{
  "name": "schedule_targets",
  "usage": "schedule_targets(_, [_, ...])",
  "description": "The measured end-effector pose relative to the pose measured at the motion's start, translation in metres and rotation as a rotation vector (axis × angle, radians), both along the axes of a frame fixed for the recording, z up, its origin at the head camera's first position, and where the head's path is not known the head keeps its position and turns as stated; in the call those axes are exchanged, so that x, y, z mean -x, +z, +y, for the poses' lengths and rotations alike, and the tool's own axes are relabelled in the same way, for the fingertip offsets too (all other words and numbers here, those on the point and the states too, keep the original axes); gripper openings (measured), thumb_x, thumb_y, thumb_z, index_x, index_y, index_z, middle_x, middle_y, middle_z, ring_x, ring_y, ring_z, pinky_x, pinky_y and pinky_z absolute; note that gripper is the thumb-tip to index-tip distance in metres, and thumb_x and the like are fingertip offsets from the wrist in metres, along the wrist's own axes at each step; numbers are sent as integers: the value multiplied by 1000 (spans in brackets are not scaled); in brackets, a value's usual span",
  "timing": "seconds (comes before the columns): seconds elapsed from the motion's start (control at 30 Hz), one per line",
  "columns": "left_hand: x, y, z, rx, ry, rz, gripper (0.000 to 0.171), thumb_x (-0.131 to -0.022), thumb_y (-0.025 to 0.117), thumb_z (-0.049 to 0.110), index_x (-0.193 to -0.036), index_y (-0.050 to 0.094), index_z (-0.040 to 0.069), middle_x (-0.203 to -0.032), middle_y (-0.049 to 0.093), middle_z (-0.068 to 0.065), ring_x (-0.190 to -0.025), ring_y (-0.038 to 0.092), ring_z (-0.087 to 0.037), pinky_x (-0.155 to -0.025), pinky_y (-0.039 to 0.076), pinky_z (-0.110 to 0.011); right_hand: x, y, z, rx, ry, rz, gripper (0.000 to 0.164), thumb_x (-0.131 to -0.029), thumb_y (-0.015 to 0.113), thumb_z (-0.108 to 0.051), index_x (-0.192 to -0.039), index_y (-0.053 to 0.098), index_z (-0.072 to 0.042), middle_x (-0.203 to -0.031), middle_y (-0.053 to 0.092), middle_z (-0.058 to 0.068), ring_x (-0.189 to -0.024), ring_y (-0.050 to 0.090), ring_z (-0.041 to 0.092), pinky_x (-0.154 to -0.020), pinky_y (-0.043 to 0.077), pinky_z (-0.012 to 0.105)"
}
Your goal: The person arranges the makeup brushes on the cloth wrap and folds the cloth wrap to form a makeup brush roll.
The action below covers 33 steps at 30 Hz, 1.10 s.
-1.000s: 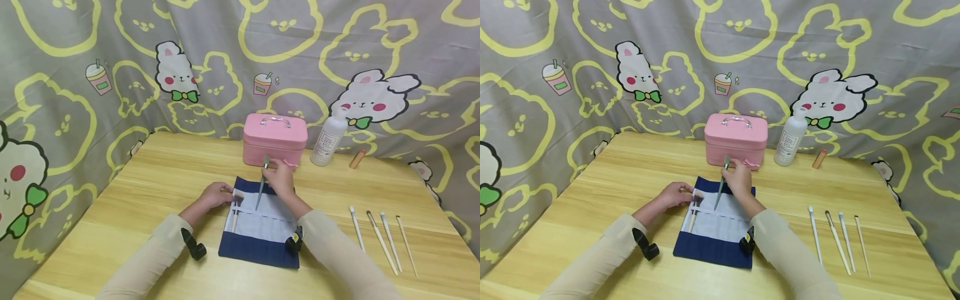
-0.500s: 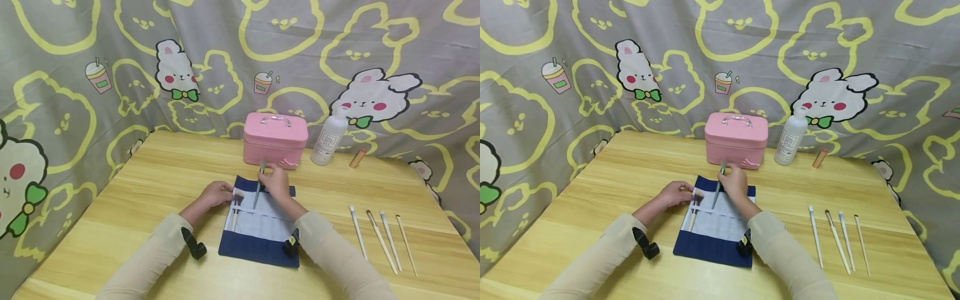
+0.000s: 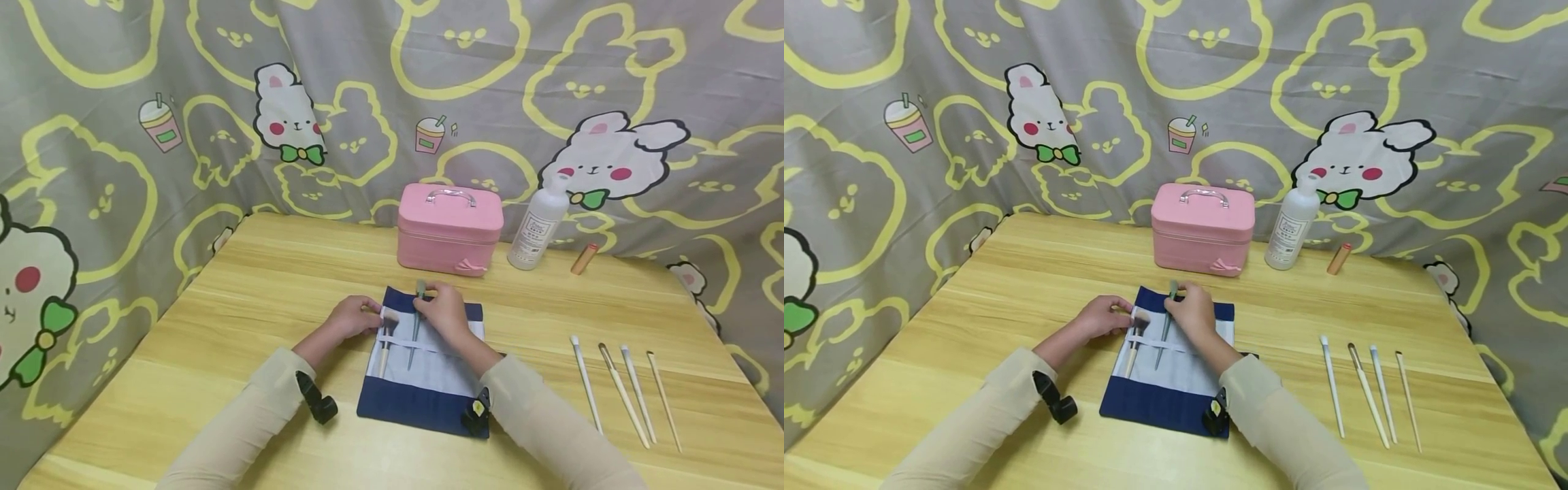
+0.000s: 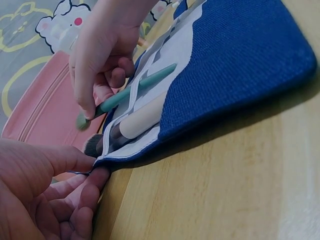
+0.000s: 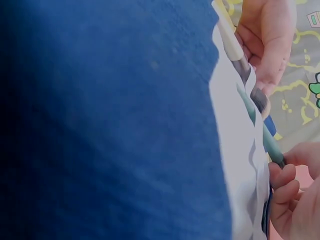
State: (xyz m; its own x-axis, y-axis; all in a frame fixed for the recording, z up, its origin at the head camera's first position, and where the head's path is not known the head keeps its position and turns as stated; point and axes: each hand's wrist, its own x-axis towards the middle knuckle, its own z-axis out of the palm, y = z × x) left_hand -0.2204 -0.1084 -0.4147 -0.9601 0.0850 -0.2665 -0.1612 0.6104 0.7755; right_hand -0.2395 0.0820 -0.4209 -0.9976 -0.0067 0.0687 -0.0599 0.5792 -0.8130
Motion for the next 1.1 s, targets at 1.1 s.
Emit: schedule_targets(1.1, [1,1,0,23,7,-21,24,-79,70,17,-101,65,8,-77,62,-4,-65,58,-16,-58,46,-27,-31,5,-7,-211,90,-100,45,-76,69,-17,-117,60,1,-73,62,4,-43,46,11,-45,38,26])
